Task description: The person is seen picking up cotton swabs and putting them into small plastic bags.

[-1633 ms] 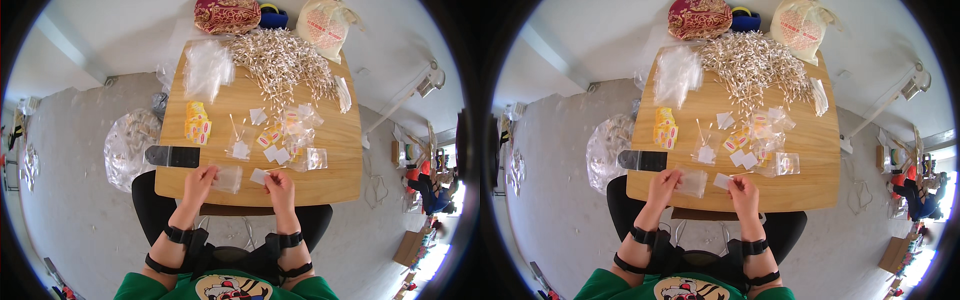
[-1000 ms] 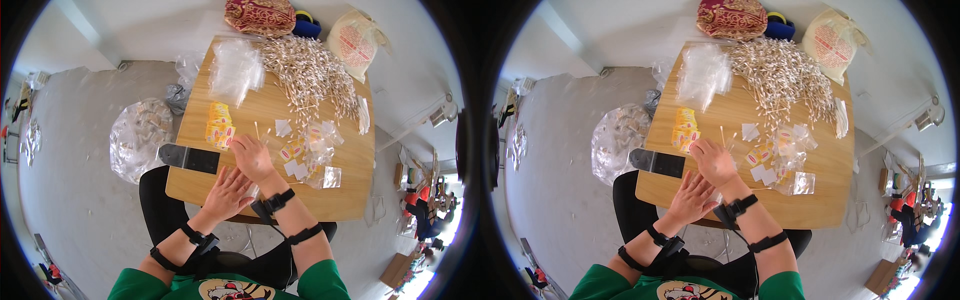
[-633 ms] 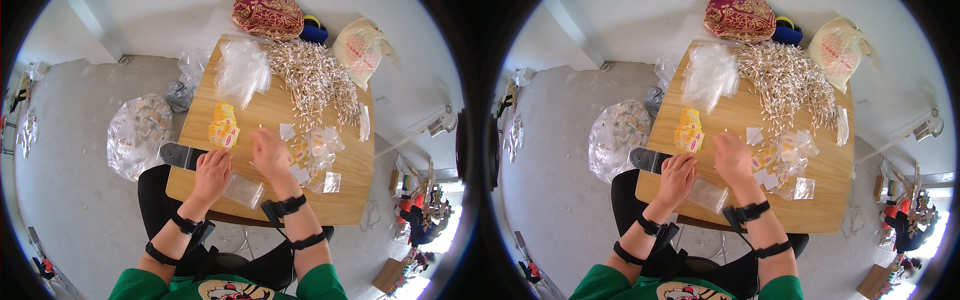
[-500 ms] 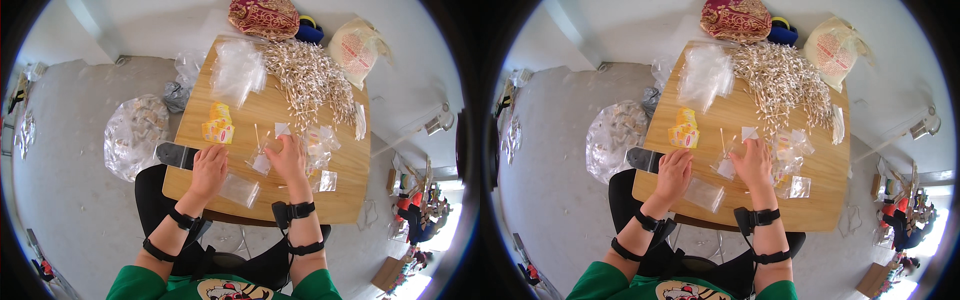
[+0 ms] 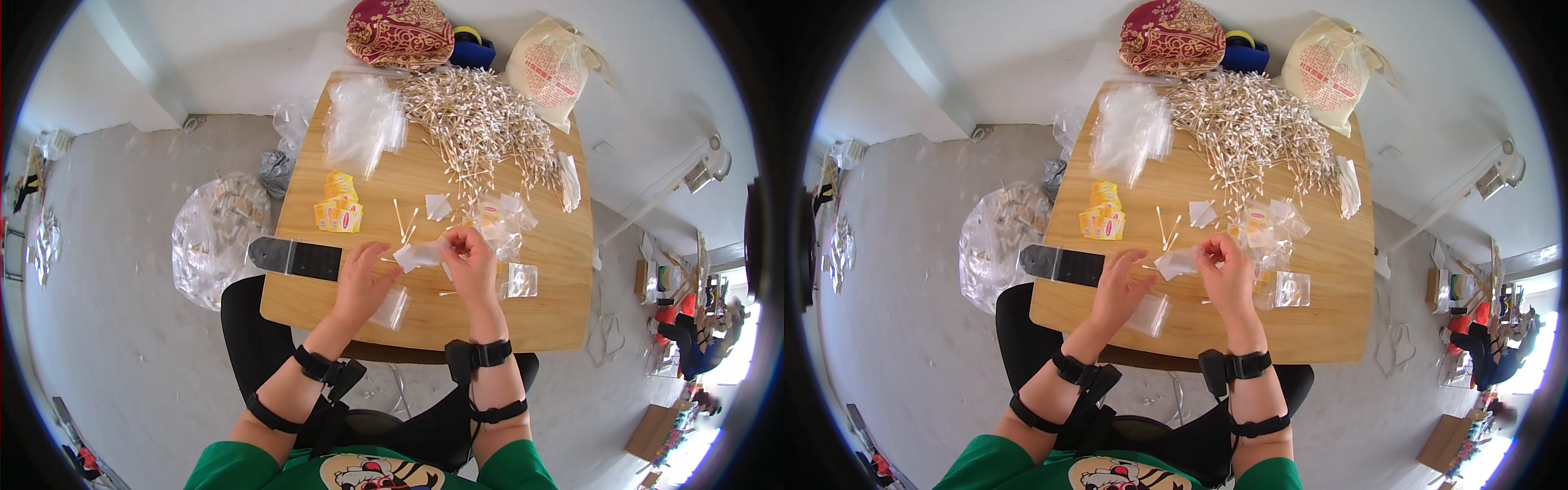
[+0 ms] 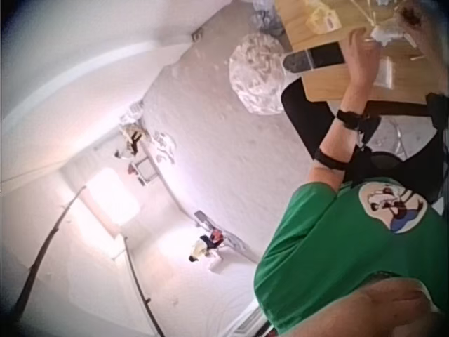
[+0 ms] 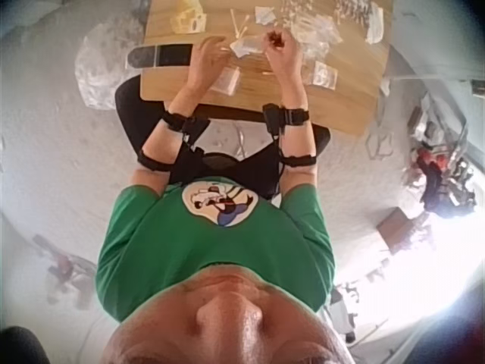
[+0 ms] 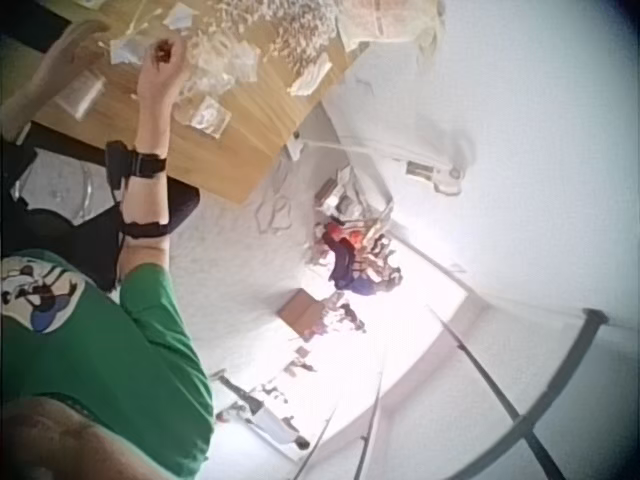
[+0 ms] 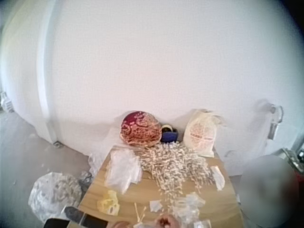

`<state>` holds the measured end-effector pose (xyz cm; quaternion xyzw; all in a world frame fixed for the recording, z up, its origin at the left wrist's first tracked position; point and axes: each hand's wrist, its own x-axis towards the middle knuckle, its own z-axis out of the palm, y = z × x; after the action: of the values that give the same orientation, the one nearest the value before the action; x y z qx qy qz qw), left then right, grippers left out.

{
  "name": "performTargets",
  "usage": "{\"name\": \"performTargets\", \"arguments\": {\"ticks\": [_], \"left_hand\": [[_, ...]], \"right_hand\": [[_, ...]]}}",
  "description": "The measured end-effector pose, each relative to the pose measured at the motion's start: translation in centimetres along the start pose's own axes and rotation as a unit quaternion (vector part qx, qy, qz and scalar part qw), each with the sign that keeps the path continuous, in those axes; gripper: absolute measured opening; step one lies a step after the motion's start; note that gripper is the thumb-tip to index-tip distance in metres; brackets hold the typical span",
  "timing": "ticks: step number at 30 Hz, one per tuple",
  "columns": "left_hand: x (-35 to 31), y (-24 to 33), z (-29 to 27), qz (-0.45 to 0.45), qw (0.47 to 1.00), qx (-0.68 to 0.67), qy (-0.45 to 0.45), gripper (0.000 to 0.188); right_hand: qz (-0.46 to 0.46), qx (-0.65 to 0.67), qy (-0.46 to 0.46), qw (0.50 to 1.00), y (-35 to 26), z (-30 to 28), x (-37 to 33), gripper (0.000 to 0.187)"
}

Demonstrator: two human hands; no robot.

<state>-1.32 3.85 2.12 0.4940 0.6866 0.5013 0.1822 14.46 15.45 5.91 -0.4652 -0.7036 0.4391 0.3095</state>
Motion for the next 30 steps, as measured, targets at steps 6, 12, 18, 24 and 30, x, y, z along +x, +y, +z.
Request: {"name": "performTargets", "arguments": {"ticks": [6, 12, 18, 24, 30], "left_hand": [[-0.8, 1.9, 0.6, -0.146, 0.962, -0.199, -0.119, 0.035], [-1.3, 4.7, 0.7, -0.258, 0.903, -0.295, -0.176, 0.019], [-1.9, 5.7, 0.3, -0.311, 0.873, -0.337, -0.165, 0.016], [-2.8, 4.4, 0.8, -0.296, 0.871, -0.367, -0.140, 0.016], [-2.8, 4.1, 0.6, -0.300, 0.854, -0.404, -0.133, 0.013]], "right_hand": [[0.052, 0.234, 0.063, 0.969, -1.0, -0.7, -2.5, 0.016], [0.090, 0.368, 0.098, 0.920, -1.3, -0.8, -4.6, 0.012], [0.098, 0.423, 0.129, 0.892, -0.5, -0.4, -5.7, 0.011], [0.165, 0.446, 0.080, 0.876, -1.9, 0.7, -6.4, 0.009], [0.187, 0.419, 0.077, 0.885, -1.1, 1.0, -6.4, 0.016]]}}
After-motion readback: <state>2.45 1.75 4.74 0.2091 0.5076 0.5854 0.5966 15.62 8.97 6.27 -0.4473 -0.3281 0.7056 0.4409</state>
